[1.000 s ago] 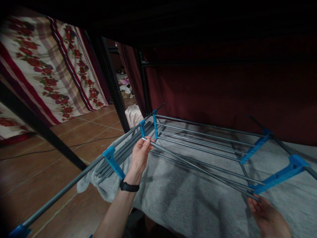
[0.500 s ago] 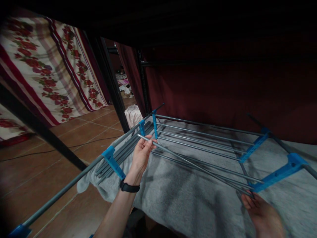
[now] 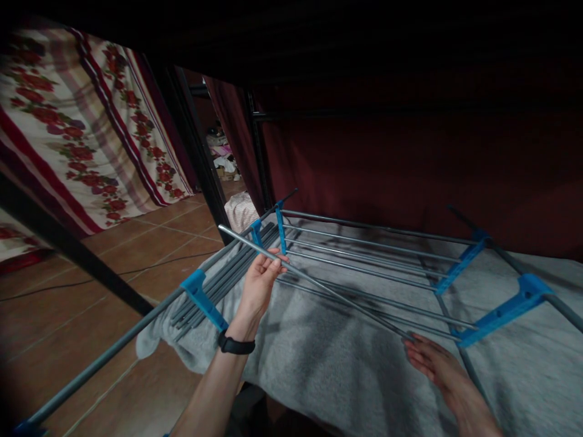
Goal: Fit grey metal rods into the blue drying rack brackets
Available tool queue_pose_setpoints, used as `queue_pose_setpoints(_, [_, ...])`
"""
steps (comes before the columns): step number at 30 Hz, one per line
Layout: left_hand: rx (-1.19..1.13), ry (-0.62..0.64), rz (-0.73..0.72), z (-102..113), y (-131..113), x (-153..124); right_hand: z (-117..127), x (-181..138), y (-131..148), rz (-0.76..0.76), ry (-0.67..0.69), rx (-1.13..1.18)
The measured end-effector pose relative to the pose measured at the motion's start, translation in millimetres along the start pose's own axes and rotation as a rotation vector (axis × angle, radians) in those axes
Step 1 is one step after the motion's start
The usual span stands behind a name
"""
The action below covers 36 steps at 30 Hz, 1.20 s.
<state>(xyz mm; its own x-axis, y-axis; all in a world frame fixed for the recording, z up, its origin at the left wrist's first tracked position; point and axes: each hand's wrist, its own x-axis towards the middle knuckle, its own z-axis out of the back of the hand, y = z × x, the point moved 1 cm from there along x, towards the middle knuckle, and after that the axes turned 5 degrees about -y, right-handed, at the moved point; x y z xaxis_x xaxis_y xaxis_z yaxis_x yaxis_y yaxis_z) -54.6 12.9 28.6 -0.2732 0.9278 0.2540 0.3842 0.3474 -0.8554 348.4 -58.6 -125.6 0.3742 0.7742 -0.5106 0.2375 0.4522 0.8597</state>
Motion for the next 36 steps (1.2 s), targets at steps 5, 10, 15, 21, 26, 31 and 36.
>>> queue_pose_setpoints(5, [0.017, -0.001, -0.003, 1, 2, 1, -13, -6, -2, 0.069, 0.083, -0.083])
queue_pose_setpoints(10, [0.032, 0.011, -0.005, 1, 4, 1, -39, -9, -7, 0.240, 0.163, -0.333])
queue_pose_setpoints(15, [0.044, 0.012, 0.012, 0, 7, 0, -62, -23, -11, 0.402, 0.220, -0.561])
queue_pose_setpoints(21, [0.051, 0.010, 0.043, -5, 11, -3, -78, -33, -13, 0.512, 0.261, -0.681])
queue_pose_setpoints(26, [0.043, 0.017, 0.060, -7, 15, -4, -83, -34, -9, 0.722, 0.241, -0.788])
queue_pose_setpoints(31, [0.051, 0.034, 0.083, -8, 20, -5, -95, -48, -6, 0.733, 0.365, -0.827])
queue_pose_setpoints(36, [0.073, 0.061, 0.088, -11, 24, -7, -109, -70, -6, 0.682, 0.464, -0.795])
